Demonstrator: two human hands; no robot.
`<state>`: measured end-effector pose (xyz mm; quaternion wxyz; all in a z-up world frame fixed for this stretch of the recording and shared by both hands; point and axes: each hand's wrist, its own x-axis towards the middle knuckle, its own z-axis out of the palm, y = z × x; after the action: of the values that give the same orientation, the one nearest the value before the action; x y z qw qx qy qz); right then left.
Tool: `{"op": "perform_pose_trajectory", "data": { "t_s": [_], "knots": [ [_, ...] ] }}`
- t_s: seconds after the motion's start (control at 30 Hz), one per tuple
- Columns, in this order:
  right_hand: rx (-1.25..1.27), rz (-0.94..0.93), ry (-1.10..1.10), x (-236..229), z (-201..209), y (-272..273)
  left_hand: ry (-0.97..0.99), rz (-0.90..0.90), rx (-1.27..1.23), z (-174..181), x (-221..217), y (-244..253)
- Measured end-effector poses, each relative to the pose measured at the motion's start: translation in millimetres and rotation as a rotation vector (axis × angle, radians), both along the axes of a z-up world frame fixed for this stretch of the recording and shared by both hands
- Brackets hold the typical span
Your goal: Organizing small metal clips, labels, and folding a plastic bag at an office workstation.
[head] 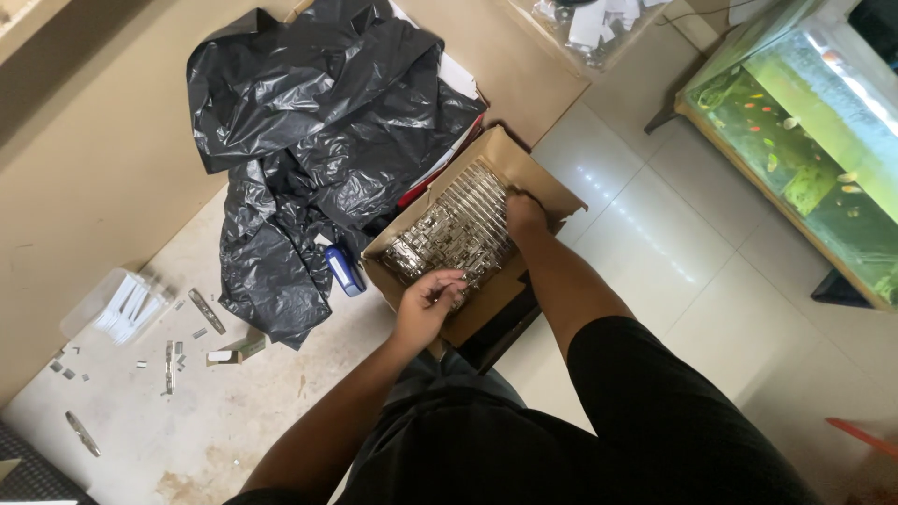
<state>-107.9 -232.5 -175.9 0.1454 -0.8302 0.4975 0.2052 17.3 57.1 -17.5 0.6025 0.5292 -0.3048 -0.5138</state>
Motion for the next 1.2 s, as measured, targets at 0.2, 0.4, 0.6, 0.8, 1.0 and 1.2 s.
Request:
{"op": "perform_pose_trajectory", "data": {
  "t_s": [0.2,0.4,0.6,0.8,1.0,1.2],
  "knots": [
    [-0.069,-0.005,-0.083,6,5,-1,0.013,0.008,-0.003,-5,0,-4],
    [-0.025,-0.005,-0.08,-3,1,-1,0.047,0.004,0.006,-2,3,-3],
    [0.004,0.003,-0.439,-5,99,37,0.015,-0.003,-0.031,-18,6,-3],
    [0.298,0.057,-1.158,-28,152,109,0.016,0.005,-0.008,-12,8,-9],
    [0.44,-0.046,-1.143,-46,213,145,-0.059,-0.011,-0.114,3,19,-13],
    [0.479,-0.155,-1.194,-73,200,159,-0.163,-0.011,-0.097,15,22,6]
  ]
}}
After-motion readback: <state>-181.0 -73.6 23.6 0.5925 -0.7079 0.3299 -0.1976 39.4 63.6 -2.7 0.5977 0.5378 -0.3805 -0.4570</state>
